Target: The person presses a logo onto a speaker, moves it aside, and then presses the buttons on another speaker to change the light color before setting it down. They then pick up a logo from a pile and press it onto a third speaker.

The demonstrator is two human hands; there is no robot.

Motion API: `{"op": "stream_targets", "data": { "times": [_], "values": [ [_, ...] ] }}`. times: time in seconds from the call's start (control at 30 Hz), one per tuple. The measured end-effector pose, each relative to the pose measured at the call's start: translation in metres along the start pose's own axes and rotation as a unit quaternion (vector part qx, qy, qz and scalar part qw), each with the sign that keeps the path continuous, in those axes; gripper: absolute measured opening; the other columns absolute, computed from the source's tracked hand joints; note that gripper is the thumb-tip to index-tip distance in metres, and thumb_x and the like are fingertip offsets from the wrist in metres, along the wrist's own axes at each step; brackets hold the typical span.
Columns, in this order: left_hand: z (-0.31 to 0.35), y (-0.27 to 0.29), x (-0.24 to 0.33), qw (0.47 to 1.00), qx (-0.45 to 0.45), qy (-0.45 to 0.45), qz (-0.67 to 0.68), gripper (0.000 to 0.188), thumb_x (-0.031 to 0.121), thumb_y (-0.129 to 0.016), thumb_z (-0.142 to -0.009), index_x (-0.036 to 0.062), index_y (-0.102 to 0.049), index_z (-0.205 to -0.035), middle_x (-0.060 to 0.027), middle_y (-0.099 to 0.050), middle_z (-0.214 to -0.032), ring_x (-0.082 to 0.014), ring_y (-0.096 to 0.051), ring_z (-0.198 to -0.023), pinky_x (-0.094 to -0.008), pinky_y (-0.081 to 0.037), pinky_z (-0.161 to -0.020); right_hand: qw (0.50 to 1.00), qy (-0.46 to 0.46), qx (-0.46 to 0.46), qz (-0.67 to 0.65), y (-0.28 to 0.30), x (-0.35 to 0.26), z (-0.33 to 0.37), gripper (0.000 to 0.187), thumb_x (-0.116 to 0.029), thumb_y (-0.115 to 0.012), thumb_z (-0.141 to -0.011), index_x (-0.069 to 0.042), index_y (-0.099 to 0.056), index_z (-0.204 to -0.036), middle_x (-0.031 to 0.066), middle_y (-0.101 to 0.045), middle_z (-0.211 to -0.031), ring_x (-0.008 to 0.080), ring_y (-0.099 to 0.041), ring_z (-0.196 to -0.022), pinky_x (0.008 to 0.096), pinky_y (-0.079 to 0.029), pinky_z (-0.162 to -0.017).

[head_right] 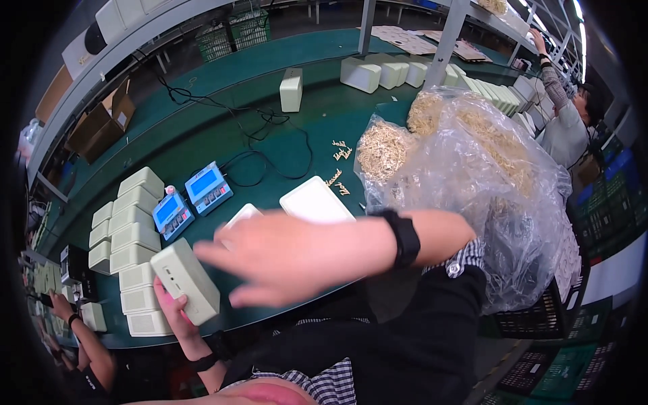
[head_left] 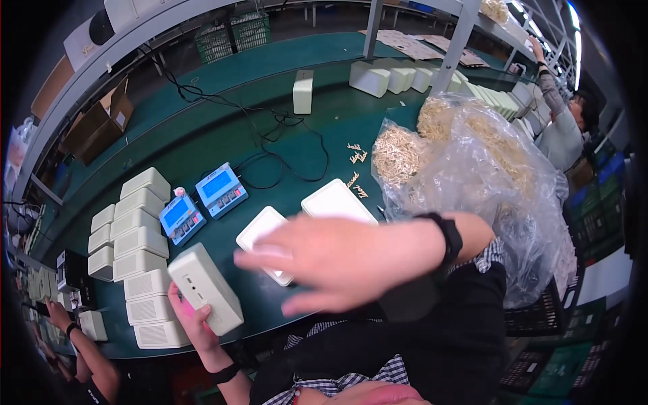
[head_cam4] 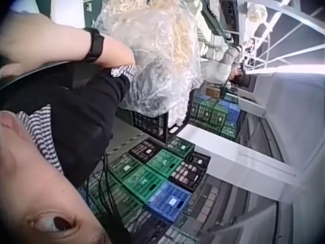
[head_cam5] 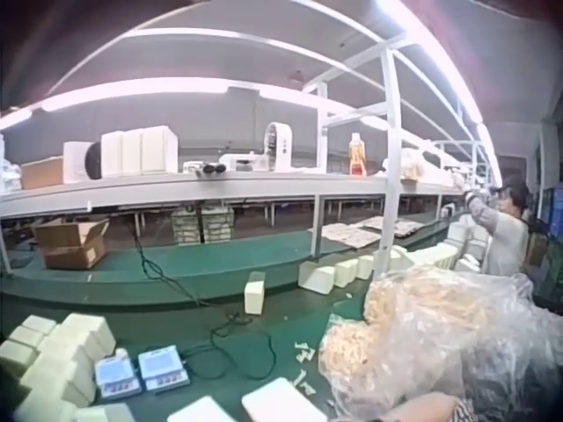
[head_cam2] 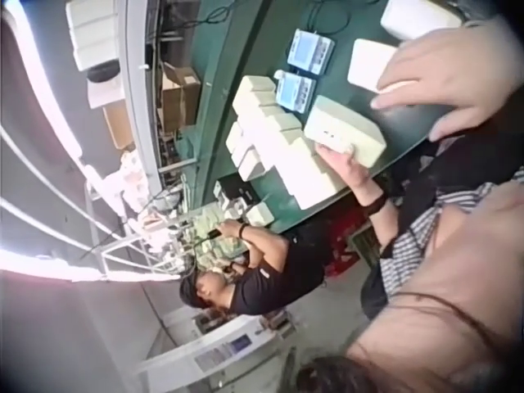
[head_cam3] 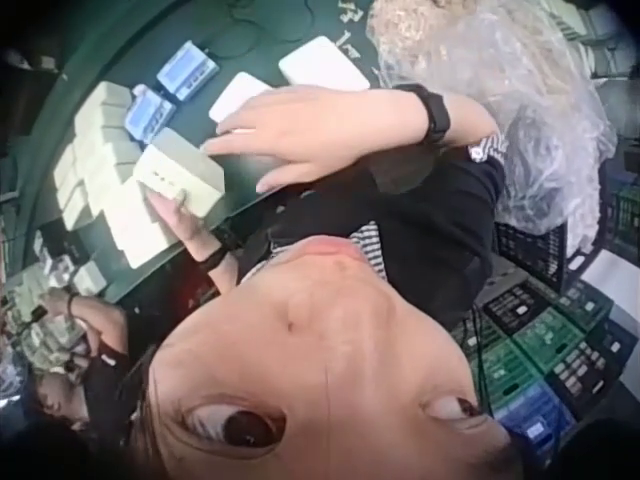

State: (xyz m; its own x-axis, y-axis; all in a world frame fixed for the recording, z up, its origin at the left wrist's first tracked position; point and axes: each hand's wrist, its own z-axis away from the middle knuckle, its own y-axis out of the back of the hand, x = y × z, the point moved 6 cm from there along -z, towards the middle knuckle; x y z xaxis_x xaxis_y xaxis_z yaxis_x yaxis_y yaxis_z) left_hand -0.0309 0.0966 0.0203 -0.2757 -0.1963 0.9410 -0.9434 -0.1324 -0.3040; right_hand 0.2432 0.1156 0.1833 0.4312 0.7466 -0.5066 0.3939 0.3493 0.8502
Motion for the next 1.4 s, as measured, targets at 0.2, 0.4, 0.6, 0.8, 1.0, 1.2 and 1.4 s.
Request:
{"op": "stream_targets", "data": {
  "times": [0.2,0.4,0.6,0.8,1.0,1.2,1.4],
  "values": [
    [0.003,-0.03,0.012,0.984,-0.034,0.049,0.167,0.08,0.027,-0.063,-0.078,0.0002,-0.031,-0.146,-0.0192,-0.048,-0.137,-0.0303,-0.052,-0.125,-0.0419,-0.043,-0.106,0.982,0.142,0.098,0.072,-0.048,-0.037,0.005,0.08,-0.032,-0.072,-0.082,-0.006,-0.035,-0.148,0.0284,-0.032,-0.148,0.0451,-0.041,-0.131,0.0498,-0.042,-0.101],
    [0.0,-0.069,0.019,0.956,-0.103,0.097,0.258,0.081,0.031,-0.06,-0.081,-0.0023,-0.03,-0.148,-0.0216,-0.049,-0.14,-0.0329,-0.053,-0.126,-0.0417,-0.043,-0.106,0.976,0.106,0.172,0.077,-0.079,-0.033,-0.011,0.085,-0.026,-0.076,-0.076,-0.01,-0.035,-0.149,0.0305,-0.026,-0.152,0.049,-0.035,-0.136,0.0531,-0.041,-0.102],
    [-0.01,-0.085,0.02,0.967,-0.061,0.07,0.235,0.078,0.033,-0.058,-0.082,-0.0024,-0.032,-0.147,-0.0207,-0.05,-0.139,-0.0316,-0.053,-0.126,-0.041,-0.043,-0.106,0.94,0.126,0.315,0.037,-0.079,-0.015,-0.021,0.087,-0.017,-0.079,-0.068,-0.014,-0.042,-0.146,0.0314,-0.03,-0.15,0.0501,-0.038,-0.134,0.0525,-0.042,-0.103],
    [-0.023,-0.095,0.012,0.975,-0.02,0.072,0.209,0.075,0.037,-0.053,-0.086,-0.001,-0.032,-0.147,-0.019,-0.049,-0.139,-0.0303,-0.052,-0.126,-0.0411,-0.042,-0.107,0.931,0.145,0.334,0.027,-0.063,0.01,-0.032,0.077,-0.014,-0.078,-0.066,-0.016,-0.052,-0.139,0.0315,-0.038,-0.146,0.0489,-0.048,-0.128,0.0494,-0.048,-0.099],
    [-0.033,-0.105,0.011,0.978,-0.02,0.064,0.199,0.075,0.04,-0.052,-0.087,0.0001,-0.031,-0.148,-0.0185,-0.049,-0.139,-0.0309,-0.051,-0.128,-0.0416,-0.04,-0.109,0.898,0.189,0.382,0.111,-0.054,0.017,-0.028,0.058,-0.015,-0.075,-0.069,-0.015,-0.062,-0.126,0.0295,-0.049,-0.14,0.0435,-0.059,-0.119,0.0422,-0.056,-0.086],
    [-0.045,-0.106,0.015,0.993,0.021,-0.005,0.118,0.074,0.03,-0.066,-0.084,0.0069,-0.031,-0.146,-0.016,-0.048,-0.139,-0.0311,-0.047,-0.131,-0.0432,-0.035,-0.112,0.932,0.164,0.318,0.059,-0.04,0.043,-0.034,0.053,-0.015,-0.077,-0.07,-0.011,-0.064,-0.121,0.0275,-0.054,-0.134,0.0397,-0.062,-0.116,0.0385,-0.058,-0.082],
    [-0.028,-0.053,0.013,0.998,-0.054,-0.016,0.027,0.067,0.017,-0.074,-0.08,0.0089,-0.036,-0.135,-0.0147,-0.049,-0.137,-0.0307,-0.046,-0.132,-0.0444,-0.033,-0.113,0.93,0.021,0.354,-0.093,0.006,0.144,-0.057,0.057,-0.011,-0.083,-0.072,-0.005,-0.057,-0.122,0.018,-0.061,-0.127,0.0227,-0.064,-0.111,0.0343,-0.055,-0.087]
  ]
}}
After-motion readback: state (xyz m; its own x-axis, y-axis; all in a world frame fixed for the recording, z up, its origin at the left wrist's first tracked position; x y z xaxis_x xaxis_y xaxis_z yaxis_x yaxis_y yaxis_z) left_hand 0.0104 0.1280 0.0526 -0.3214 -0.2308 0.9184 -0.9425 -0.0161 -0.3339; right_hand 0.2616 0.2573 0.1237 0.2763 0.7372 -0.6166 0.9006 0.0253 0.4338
